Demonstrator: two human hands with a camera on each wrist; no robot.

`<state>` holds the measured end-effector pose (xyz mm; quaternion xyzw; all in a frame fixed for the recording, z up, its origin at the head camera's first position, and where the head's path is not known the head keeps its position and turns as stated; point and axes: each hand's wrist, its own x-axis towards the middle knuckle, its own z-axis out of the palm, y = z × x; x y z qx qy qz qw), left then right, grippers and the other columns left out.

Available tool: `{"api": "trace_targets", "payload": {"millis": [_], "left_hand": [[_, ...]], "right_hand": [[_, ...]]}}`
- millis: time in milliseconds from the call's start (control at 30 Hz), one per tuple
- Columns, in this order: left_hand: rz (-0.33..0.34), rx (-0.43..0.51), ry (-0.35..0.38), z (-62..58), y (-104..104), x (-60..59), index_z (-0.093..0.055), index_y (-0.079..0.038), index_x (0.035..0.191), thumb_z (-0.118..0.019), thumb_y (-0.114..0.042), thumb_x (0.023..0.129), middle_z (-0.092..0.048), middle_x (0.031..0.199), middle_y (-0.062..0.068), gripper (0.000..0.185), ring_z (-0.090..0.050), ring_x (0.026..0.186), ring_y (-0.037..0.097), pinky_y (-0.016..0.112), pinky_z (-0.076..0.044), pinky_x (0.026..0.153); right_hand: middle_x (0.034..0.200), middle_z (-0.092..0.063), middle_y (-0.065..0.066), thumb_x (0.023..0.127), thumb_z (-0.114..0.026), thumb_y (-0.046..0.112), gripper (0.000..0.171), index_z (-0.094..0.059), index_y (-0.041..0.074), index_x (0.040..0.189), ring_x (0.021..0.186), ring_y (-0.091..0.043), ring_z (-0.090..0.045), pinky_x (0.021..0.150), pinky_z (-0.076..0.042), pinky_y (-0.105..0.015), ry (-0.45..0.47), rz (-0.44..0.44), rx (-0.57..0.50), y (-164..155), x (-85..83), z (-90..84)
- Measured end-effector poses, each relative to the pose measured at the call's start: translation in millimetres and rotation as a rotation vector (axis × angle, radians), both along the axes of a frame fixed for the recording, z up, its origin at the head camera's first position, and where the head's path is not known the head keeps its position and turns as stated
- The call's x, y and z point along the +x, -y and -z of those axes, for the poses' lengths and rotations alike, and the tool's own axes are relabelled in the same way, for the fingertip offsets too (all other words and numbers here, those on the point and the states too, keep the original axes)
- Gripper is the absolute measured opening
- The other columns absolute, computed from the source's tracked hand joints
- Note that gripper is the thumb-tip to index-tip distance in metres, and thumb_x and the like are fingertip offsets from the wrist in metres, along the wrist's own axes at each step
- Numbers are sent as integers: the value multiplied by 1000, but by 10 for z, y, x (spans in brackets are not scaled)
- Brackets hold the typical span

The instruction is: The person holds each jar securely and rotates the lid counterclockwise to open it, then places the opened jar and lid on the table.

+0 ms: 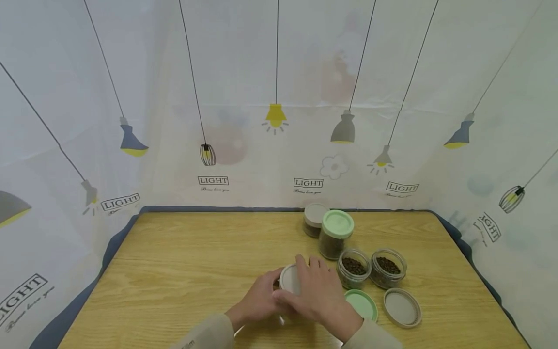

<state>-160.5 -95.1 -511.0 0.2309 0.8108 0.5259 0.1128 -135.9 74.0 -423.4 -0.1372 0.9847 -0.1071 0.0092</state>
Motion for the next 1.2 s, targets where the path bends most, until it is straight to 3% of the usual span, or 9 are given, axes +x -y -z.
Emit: {"api": "trace_targets", "payload": {"millis": [167,400,533,633,733,867,1000,1200], "left_hand": [[-2,-28,-47,12,-11,-1,-55,-13,135,-89,-32,66,-66,117,2,79,-60,104,11,26,-51,90],[-25,-84,2,27,-35,-8,-55,-18,135,-88,-32,65,-65,120,-4,79,-59,107,10,27,-49,92],[-16,-92,7,26,-41,-14,-55,-17,135,-87,-28,66,-65,122,-3,77,-59,110,11,30,-48,96],[-4,-98,19,30,-46,-18,-54,-17,135,-86,-32,68,-64,123,-3,76,-59,110,11,29,-48,95],[-2,-115,20,28,-44,-10,-51,-16,138,-84,-39,73,-62,125,-3,77,-58,111,10,28,-48,94],[1,-87,-18,28,-41,1,-52,-12,137,-82,-35,75,-64,123,1,72,-59,110,12,27,-49,93],[14,-27,-33,33,-46,2,-56,-13,133,-85,-31,71,-67,117,1,71,-61,105,11,26,-51,91],[15,-14,-35,35,-55,9,-57,-15,132,-88,-31,68,-67,116,-1,72,-61,104,9,25,-51,90]], "right_hand": [[112,-58,-18,72,-56,83,97,-50,5,131,103,-34,-57,78,-51,-50,-3,7,27,14,3,17],[105,-56,-14,74,-70,63,77,-55,7,125,98,-29,-54,66,-51,-45,2,-34,-10,11,-15,35],[108,-56,-13,74,-73,48,68,-54,9,126,102,-29,-53,70,-53,-43,9,-116,-24,-27,-45,29],[118,-56,-14,72,-75,43,72,-51,11,133,109,-31,-52,76,-53,-46,25,-184,-27,-63,-50,10],[133,-52,-15,78,-71,55,78,-45,16,141,120,-34,-50,84,-51,-53,74,-218,-35,-78,-45,-9],[138,-48,-20,78,-57,76,91,-42,16,145,120,-39,-52,86,-49,-57,93,-140,-38,-54,-43,-7],[120,-56,-21,74,-51,85,99,-47,10,139,106,-35,-57,80,-51,-52,39,-21,15,-25,-39,15],[106,-56,-18,69,-49,89,104,-50,6,133,97,-30,-56,73,-51,-46,25,33,56,-17,-28,40]]}}
